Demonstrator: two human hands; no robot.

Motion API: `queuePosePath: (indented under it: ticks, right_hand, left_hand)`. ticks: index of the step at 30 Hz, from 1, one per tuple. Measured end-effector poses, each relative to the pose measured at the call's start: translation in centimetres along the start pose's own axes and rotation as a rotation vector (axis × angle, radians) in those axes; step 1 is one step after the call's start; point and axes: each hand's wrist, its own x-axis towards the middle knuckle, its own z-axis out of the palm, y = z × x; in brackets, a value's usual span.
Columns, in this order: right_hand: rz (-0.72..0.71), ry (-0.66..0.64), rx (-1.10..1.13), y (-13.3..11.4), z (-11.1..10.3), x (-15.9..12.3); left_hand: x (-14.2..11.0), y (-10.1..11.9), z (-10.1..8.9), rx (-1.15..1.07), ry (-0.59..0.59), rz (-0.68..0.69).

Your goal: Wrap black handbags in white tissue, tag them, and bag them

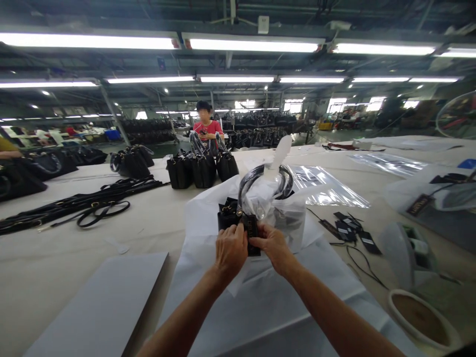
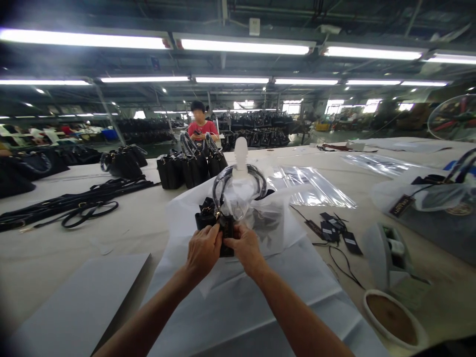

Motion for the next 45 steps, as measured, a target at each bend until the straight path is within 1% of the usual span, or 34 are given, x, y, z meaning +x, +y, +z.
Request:
queuePosePath:
  ticks: [3, 5, 7, 9, 12, 14, 16, 18, 21, 23, 25, 28, 31, 37, 40, 43, 45]
  right_hand:
    - [0.118, -0.040, -0.097, -0.7, -0.5, -0.2]
    - [0.202, -0.085, -0.145, -1.3, -0.9, -0.3]
    - [0.268, -0.113, -0.148, -1.9, -1.2, -0.5]
    - [0.287, -0.105, -0.147, -2.5, -1.3, -0.6]
    - [0.256, -0.068, -0.146, -2.9, -1.4, -0.7]
    - [0.247, -0.041, -0.168, -3.0, -1.4, -0.8]
    - [0.247, -0.033, -0.212, -3.1, -1.4, -1.0]
    - [0.239, -0.045, -0.242, -3.3, -1.2, -1.2]
    - [0.221, -0.084, -0.229, -3.6, -0.6, -1.6]
    - [0.218, -0.113, -0.216, -3.7, -0.5, -1.7]
    - [0.227, -0.135, -0.217, -3.8, -0.7, -1.7]
    - [0.233, -0.154, -0.228, -3.5, -1.5, -1.4]
    - [0.246, -0.180, -0.200, -3.1, -2.4, -1.1]
    - [0.267, -0.230, -0.124, -2.5, -2.8, -0.9]
    - [0.272, -0.260, -0.102, -2.4, -2.9, -0.7]
    - [0.270, -0.280, -0.121, -2.5, -3.1, -0.6]
    - [0.266, -0.301, -0.151, -2.8, -3.3, -0.5]
  left_hand:
    - [-0.2, -1.0, -0.2, -0.165, 0.031, -0.021]
    - [-0.2, -1.8, -0.5, -0.315, 0.035, -0.090]
    - [-0.2, -2.5, -0.8, -0.404, 0.021, -0.177]
    - [0.0, -3.0, -1.2, -0.425, -0.005, -0.225]
    - [0.3, -3.3, -1.7, -0.479, -0.050, -0.229]
    - [0.4, -3.2, -2.0, -0.541, -0.050, -0.233]
    - [0.4, -2.9, -2.2, -0.538, -0.022, -0.243]
    - [0.5, -2.3, -2.3, -0.481, 0.006, -0.264]
    - [0.9, -1.6, -2.0, -0.413, 0.024, -0.320]
    - [1.3, -1.5, -1.7, -0.404, 0.041, -0.333]
    - [1.6, -1.8, -1.2, -0.436, 0.064, -0.310]
    - [1.8, -2.3, -0.6, -0.496, 0.096, -0.250]
    - [1.7, -2.5, -0.5, -0.521, 0.107, -0.207]
    - [1.5, -2.3, -1.0, -0.542, 0.064, -0.157]
    - [1.5, -2.1, -1.3, -0.507, 0.038, -0.167]
    - [1.7, -1.8, -1.7, -0.420, -0.040, -0.172]
    - [1.9, -1.7, -2.0, -0.362, -0.103, -0.137]
